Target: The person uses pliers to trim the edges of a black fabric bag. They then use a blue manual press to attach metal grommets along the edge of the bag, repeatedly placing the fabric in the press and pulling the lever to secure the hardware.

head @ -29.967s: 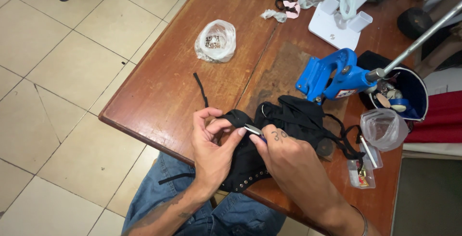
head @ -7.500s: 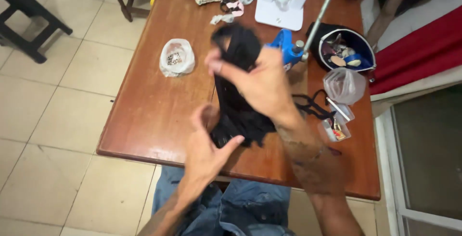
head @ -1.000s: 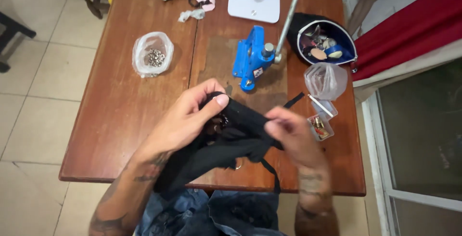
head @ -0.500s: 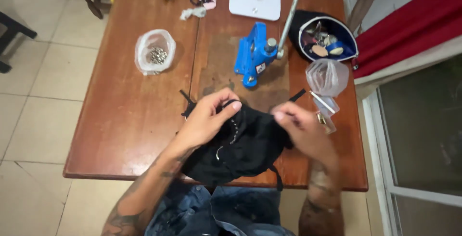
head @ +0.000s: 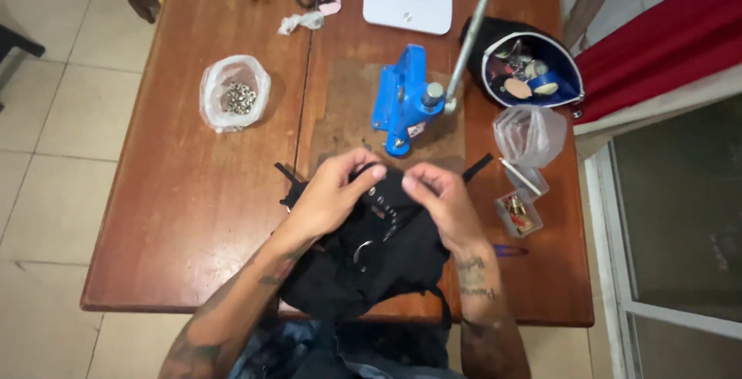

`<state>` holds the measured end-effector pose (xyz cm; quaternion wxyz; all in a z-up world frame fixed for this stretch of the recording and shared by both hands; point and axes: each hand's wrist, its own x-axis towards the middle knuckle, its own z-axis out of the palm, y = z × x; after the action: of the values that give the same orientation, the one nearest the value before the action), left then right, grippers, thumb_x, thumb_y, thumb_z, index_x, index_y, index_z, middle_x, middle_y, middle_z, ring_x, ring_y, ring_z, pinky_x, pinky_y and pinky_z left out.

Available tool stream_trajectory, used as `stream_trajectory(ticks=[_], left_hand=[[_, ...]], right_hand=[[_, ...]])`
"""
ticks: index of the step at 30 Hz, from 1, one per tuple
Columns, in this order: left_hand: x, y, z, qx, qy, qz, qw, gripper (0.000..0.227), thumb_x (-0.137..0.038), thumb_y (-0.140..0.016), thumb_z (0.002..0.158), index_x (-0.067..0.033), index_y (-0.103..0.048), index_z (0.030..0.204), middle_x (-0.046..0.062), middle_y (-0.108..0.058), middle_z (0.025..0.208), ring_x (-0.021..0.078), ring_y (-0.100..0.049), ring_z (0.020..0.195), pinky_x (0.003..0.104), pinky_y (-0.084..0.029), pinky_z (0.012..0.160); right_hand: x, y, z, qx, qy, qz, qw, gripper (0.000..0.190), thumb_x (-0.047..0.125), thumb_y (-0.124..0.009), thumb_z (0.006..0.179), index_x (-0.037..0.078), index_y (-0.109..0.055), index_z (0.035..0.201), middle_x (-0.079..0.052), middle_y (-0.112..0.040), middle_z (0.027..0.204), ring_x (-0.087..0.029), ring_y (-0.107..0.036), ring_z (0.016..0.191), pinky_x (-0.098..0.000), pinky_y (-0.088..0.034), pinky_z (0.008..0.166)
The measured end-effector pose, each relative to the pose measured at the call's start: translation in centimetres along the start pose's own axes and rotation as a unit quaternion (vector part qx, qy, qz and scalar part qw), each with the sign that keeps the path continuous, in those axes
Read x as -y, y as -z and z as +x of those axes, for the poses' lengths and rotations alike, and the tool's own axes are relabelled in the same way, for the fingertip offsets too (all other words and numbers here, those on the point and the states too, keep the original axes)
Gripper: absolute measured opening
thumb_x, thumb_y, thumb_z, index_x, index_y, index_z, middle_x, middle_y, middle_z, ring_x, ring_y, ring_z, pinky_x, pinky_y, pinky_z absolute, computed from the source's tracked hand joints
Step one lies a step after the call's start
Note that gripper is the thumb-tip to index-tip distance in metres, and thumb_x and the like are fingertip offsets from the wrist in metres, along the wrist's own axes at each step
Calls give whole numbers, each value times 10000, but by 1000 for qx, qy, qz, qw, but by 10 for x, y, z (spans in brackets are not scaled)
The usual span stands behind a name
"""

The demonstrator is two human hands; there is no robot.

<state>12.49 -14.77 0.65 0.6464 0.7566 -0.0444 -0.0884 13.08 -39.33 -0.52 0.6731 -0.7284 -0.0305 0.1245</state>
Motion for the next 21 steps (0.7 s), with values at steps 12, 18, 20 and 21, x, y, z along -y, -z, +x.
stream_trajectory(ticks=[12, 18, 20, 21], left_hand=[[9, -15, 49, -109, 97, 17, 989, 368, -530, -802, 1140, -176, -901, 1160, 93, -849, 899, 331, -842, 984, 483, -636, 946], [32, -16, 60, -115, 115, 10, 987, 368, -557, -820, 1118, -202, -914, 1141, 48, -853, 896, 283, -851, 986, 472, -642, 939], [26, -17, 59, -116, 115, 3, 987, 367, -543, -818, 1116, -188, -912, 1128, 56, -832, 880, 274, -832, 969, 464, -639, 930], [23, -16, 57, -120, 116, -4, 986, 367, -530, -816, 1115, -175, -911, 1115, 64, -811, 864, 264, -813, 951, 456, -635, 921]], right_hand=[[31, -19, 51, -103, -18, 137, 985, 192, 135, -882, 1074, 44, -889, 1243, -110, -932, 1079, -176, -905, 1030, -368, -726, 1033], [8, -18, 63, -108, -21, 148, 983, 187, 150, -911, 1077, 61, -863, 1234, -67, -918, 1070, -152, -905, 1016, -351, -733, 1009], [21, -22, 60, -110, -18, 156, 981, 159, 130, -910, 1069, 54, -860, 1200, -74, -911, 1034, -156, -901, 986, -344, -734, 987], [27, -26, 58, -109, -14, 164, 980, 132, 110, -910, 1062, 48, -857, 1166, -81, -903, 997, -159, -898, 956, -336, -735, 966]])
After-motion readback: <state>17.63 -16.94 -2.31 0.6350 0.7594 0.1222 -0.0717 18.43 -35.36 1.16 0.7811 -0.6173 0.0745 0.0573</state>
